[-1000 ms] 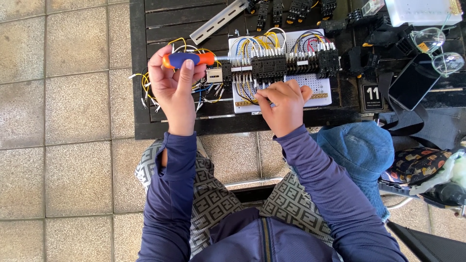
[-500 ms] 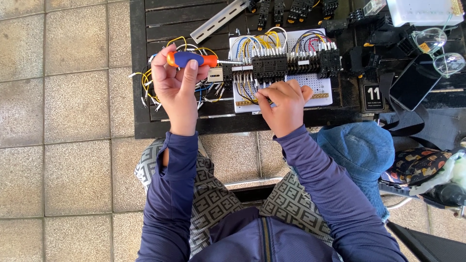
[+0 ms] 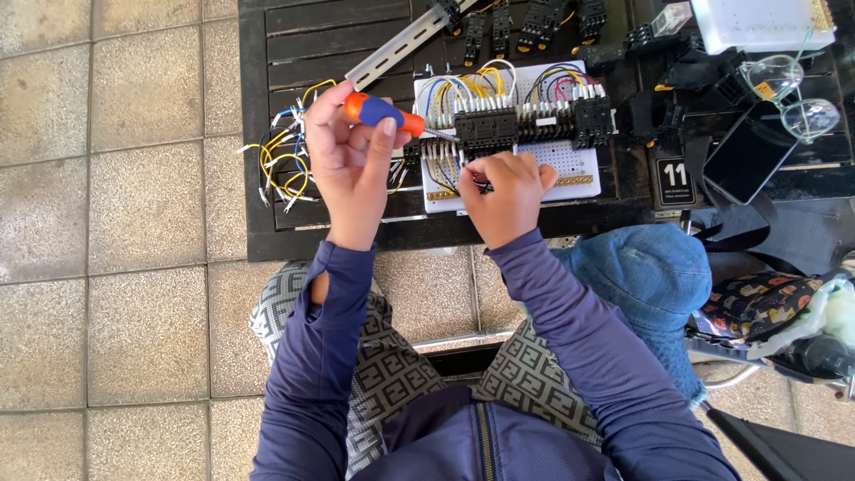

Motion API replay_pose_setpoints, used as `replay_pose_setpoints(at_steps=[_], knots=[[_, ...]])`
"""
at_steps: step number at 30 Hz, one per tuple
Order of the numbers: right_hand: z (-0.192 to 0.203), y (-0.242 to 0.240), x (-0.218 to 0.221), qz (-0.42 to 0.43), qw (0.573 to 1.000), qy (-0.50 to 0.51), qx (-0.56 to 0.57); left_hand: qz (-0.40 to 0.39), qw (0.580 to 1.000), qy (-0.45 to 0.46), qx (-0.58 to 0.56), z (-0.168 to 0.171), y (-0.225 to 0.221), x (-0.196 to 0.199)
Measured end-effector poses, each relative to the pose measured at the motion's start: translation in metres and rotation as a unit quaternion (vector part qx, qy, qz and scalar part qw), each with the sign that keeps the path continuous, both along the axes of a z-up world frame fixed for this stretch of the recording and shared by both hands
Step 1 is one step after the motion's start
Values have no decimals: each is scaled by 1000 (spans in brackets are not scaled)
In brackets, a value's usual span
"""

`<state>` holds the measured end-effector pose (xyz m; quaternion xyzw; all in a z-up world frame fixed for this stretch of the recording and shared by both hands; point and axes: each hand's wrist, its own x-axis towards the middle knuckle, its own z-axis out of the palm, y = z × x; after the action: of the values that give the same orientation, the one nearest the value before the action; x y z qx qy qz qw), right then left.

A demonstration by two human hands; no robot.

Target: Connecting wires to a terminal block on a circuit board using a screwdriver.

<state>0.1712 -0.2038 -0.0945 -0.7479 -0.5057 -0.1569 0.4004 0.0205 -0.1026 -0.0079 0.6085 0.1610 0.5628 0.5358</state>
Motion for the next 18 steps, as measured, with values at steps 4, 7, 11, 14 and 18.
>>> replay_pose_setpoints(at_steps=[4, 7, 11, 14, 18], knots=[[-2, -1, 1, 4, 1000, 17, 3, -21, 999, 31, 39, 13, -1, 10], [0, 0, 2, 1, 1000, 13, -4, -23, 993, 78, 80, 18, 2, 13], [6, 1, 3, 4, 998, -65, 21, -18, 985, 142, 100, 34, 1, 19], [9, 1, 2, 8, 994, -99, 34, -24, 978, 158, 130, 44, 3, 23], [8, 1, 1, 9, 994, -110, 25, -14, 962, 214, 167, 44, 10, 26]])
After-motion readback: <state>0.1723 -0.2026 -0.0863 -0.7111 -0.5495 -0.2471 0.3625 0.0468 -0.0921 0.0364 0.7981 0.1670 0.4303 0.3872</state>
